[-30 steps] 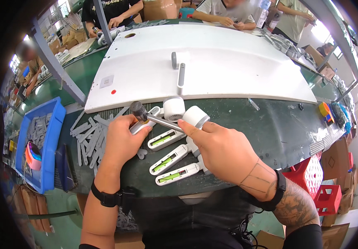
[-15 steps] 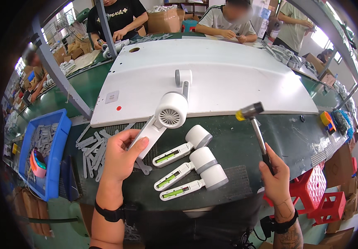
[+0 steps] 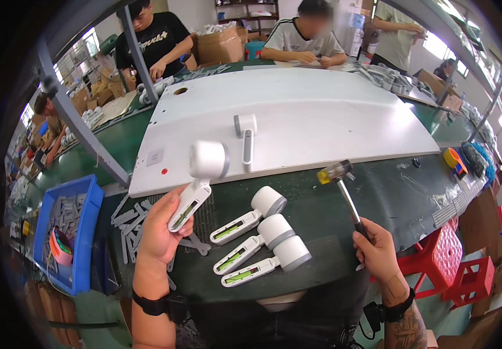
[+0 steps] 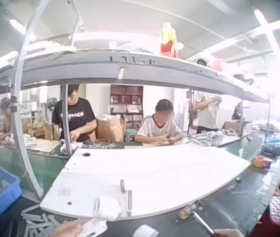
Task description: The recorder is assembling white plastic fan or housing components by fitting small parts together and using a mallet to secure them.
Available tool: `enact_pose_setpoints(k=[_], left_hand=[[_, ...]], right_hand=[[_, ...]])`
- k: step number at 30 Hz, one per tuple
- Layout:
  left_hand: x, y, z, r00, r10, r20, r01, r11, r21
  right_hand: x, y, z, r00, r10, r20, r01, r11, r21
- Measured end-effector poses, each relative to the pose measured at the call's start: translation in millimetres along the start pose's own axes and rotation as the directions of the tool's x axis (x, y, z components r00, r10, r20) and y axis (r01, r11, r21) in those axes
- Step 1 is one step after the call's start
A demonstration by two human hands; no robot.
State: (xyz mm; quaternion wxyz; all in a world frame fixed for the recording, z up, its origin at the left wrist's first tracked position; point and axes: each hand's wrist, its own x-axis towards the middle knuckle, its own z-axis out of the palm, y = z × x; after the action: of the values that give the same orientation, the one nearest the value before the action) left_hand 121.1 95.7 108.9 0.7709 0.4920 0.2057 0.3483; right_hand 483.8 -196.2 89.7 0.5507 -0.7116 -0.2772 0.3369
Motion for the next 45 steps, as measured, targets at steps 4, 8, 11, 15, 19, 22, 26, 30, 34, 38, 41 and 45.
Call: enact_pose_setpoints(k=[4, 8, 11, 15, 19, 22, 26, 30, 34, 38, 41, 45], left_hand=[[2, -7, 1, 0.98, -0.123, -0.157, 0.165, 0.942, 0.291], [-6, 8, 42, 0.999, 0.039, -0.01, -0.03, 0.891, 0.453], [-22, 29, 76, 0.989, 0.113, 0.096, -0.146, 0.617, 0.773], [-39, 33, 95, 0.964, 0.058, 0.26, -0.245, 0.577, 0.779], [-59, 12, 72, 0.983, -0.107, 0.151, 0.034, 0.905, 0.424], [-66, 5, 70, 0.989, -0.107, 0.103, 0.053, 0.902, 0.428], [-60, 12, 90, 0.862, 0.341, 0.374, -0.379, -0.056, 0.924], [-34, 5, 87, 0.797, 0.391, 0.46, -0.445, -0.135, 0.885], [-24, -9, 57, 0.897, 0.441, -0.038, -0.132, 0.348, 0.928], [-14, -4, -9, 0.888, 0.459, -0.027, -0.102, 0.253, 0.962], [-13, -7, -7, 0.945, 0.317, -0.08, -0.018, 0.296, 0.955], [1, -7, -4, 0.997, 0.023, -0.077, 0.071, 0.193, 0.979]], right_hand=[[-1, -3, 3, 1.0, 0.018, 0.019, -0.018, 1.0, 0.011], [-4, -28, 22, 0.984, -0.173, 0.031, 0.176, 0.951, -0.253], [0, -78, 53, 0.943, -0.284, 0.175, 0.315, 0.93, -0.189], [7, -104, 83, 0.837, -0.354, 0.417, 0.405, 0.913, -0.038], [5, -83, 96, 0.797, -0.351, 0.492, 0.354, 0.931, 0.09], [-6, -84, 105, 0.847, -0.295, 0.442, 0.27, 0.955, 0.12], [-8, -92, 116, 0.901, -0.132, 0.412, 0.077, 0.986, 0.148], [-6, -82, 111, 0.921, -0.16, 0.356, 0.049, 0.952, 0.302], [1, -70, 66, 0.956, -0.141, 0.257, 0.071, 0.962, 0.263], [20, -24, 5, 0.949, -0.315, 0.029, 0.313, 0.947, 0.069], [29, -8, -19, 0.962, -0.27, -0.031, 0.271, 0.946, 0.177], [40, -3, -22, 0.993, -0.052, -0.103, 0.091, 0.905, 0.416]])
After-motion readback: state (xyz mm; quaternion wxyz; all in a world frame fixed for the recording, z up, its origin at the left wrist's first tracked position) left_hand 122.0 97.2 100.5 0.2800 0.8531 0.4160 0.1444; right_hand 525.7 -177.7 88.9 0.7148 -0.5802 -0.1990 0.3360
